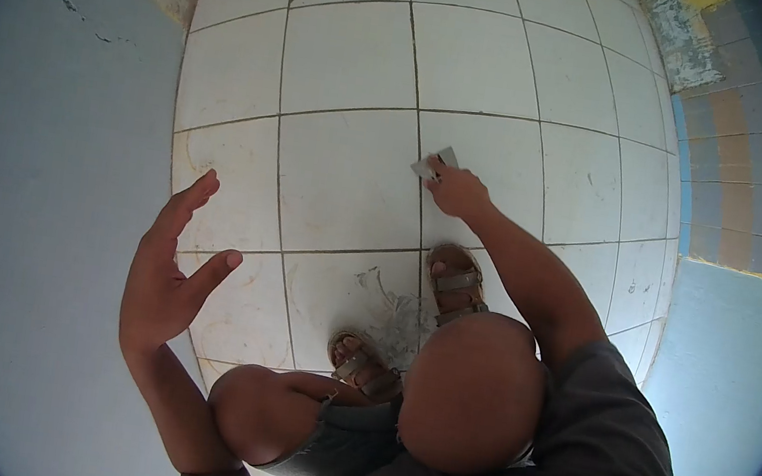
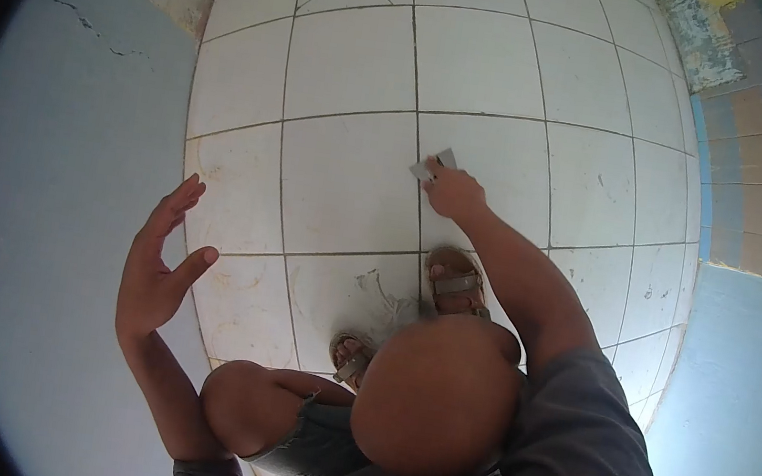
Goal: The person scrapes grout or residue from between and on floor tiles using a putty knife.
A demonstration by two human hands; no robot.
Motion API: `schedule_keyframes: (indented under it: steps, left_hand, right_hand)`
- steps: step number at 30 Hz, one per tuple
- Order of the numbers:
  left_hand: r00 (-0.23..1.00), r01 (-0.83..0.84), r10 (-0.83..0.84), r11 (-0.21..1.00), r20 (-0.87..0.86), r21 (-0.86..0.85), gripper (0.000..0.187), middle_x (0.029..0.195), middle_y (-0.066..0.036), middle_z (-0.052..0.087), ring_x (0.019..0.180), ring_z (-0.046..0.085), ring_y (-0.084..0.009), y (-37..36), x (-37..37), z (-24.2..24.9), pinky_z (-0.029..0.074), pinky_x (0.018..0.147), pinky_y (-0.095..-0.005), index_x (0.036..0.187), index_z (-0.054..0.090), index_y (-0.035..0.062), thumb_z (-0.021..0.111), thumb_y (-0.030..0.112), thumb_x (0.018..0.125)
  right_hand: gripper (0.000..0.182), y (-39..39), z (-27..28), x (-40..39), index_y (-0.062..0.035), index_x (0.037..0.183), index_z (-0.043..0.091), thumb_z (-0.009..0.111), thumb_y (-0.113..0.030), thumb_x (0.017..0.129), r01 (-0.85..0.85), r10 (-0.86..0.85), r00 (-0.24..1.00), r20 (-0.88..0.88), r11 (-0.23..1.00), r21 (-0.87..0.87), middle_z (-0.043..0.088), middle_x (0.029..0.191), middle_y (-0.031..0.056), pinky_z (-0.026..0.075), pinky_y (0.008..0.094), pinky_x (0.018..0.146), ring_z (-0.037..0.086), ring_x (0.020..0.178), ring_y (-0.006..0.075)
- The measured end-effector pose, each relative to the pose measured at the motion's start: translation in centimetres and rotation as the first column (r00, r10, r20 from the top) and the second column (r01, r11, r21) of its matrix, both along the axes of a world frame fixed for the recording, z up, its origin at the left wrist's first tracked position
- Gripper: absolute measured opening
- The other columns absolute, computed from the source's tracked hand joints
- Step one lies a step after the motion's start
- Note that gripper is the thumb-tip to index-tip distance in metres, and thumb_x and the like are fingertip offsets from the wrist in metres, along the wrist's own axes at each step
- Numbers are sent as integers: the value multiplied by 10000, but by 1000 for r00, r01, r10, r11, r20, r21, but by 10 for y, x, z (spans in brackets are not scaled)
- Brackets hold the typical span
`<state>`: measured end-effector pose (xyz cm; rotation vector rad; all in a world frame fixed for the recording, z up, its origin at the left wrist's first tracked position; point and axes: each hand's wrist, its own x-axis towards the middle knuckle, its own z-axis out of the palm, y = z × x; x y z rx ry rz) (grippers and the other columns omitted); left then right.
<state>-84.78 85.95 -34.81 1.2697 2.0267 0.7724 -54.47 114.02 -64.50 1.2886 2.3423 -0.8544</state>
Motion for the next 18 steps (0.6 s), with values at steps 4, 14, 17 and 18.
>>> schedule_keyframes:
  steps: [4, 14, 17, 18]
  left_hand:
    - [998, -57, 56, 998, 32, 37, 806, 1573, -164, 630, 1499, 553, -309, -13, -1, -2, 392, 1267, -493, 1639, 510, 77, 833, 76, 901]
    - [991, -124, 127, 988, -33, 92, 760, 1524, -167, 662, 1476, 574, -310, -16, 5, 13, 411, 1256, -484, 1603, 550, 66, 819, 23, 893]
    - [996, -83, 82, 993, 23, 80, 762, 1530, -173, 655, 1484, 568, -312, -22, 7, 15, 408, 1260, -485, 1600, 555, 71, 827, 26, 889]
    - [993, -91, 87, 995, 78, 50, 762, 1533, -177, 652, 1488, 564, -311, -23, 9, 15, 406, 1262, -486, 1597, 557, 72, 829, 28, 888]
  right_hand:
    - [608, -22, 12, -1, -292, 1659, 453, 595, -441, 1087, 40, -38, 998, 54, 999, -31, 727, 1349, 242, 562, 600, 1063, 689, 1268, 473]
    - [652, -2, 1, -15, -239, 1673, 426, 594, -448, 1078, 53, -53, 998, 17, 999, -9, 726, 1326, 269, 560, 586, 1070, 678, 1263, 501]
    - [651, -38, 10, 16, -230, 1662, 436, 602, -440, 1068, 74, -71, 996, 52, 994, -75, 734, 1304, 266, 561, 590, 1062, 671, 1280, 489]
    - [651, -29, 9, 11, -230, 1662, 436, 602, -440, 1068, 74, -70, 996, 52, 995, -64, 734, 1304, 266, 561, 590, 1062, 671, 1280, 489]
